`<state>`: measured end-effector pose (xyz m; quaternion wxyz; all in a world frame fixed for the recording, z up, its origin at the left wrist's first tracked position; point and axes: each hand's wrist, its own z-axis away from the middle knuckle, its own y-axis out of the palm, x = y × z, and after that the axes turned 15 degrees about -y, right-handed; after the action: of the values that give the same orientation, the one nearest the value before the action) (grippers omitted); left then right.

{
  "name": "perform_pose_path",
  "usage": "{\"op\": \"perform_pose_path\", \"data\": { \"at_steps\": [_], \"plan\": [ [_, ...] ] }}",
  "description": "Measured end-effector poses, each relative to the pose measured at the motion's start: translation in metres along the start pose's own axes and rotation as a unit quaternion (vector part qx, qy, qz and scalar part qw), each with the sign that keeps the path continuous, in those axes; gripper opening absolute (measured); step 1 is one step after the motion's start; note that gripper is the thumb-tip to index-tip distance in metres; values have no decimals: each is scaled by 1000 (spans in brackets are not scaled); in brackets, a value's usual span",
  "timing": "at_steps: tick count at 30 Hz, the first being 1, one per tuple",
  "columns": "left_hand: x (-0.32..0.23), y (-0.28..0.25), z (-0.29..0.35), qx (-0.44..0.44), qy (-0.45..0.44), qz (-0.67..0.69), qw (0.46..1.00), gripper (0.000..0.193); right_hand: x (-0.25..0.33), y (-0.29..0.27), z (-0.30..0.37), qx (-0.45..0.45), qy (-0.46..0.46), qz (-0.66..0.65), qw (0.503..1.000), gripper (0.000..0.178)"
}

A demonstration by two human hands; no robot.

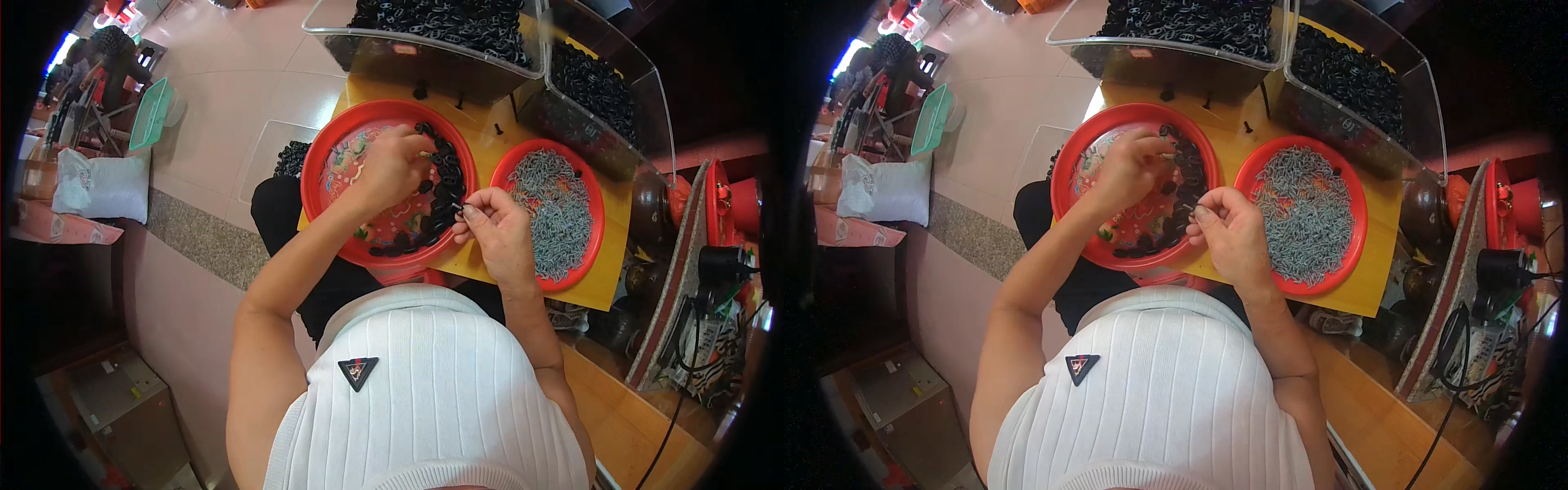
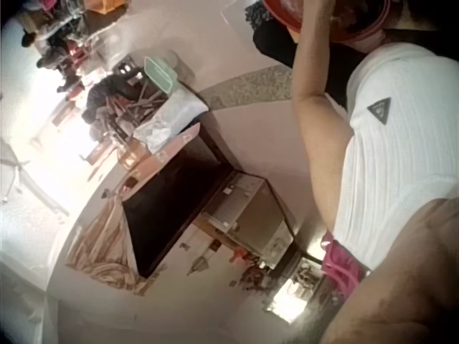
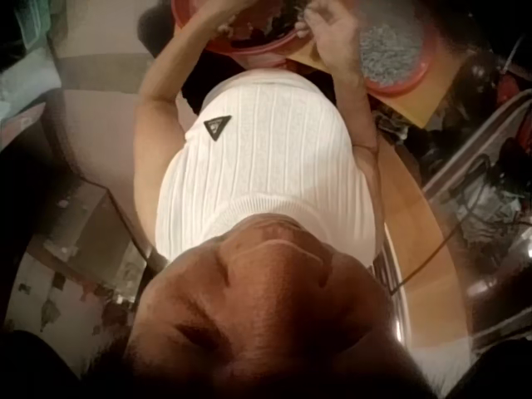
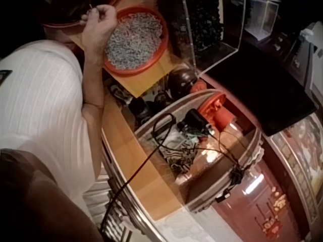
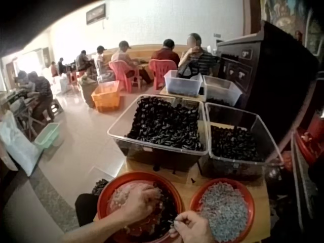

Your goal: The person repeatedly takes plastic stopper pieces and small springs from trays and assembles them together by hand.

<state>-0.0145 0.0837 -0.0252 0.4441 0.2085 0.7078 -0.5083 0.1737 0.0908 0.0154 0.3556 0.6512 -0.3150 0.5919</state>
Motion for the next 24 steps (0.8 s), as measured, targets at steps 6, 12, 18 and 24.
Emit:
{"op": "perform_pose_path", "data": {
  "at_steps": [6, 12, 18, 24],
  "plan": [
    [-2, 8, -15, 70, 152, -185, 968, 19, 1, -2, 0, -7, 7, -9, 1000, 4],
    [-4, 6, -7, 59, 188, -223, 954, 18, -1, -1, -2, 12, 9, -26, 1000, 4],
    [-12, -23, 34, 145, 4, 27, 989, 19, 0, 4, -4, 15, 18, -89, 996, 6],
    [-11, -33, 74, 184, -262, 481, 816, 18, 3, 25, -8, 55, 14, -126, 990, 8]
  ]
}}
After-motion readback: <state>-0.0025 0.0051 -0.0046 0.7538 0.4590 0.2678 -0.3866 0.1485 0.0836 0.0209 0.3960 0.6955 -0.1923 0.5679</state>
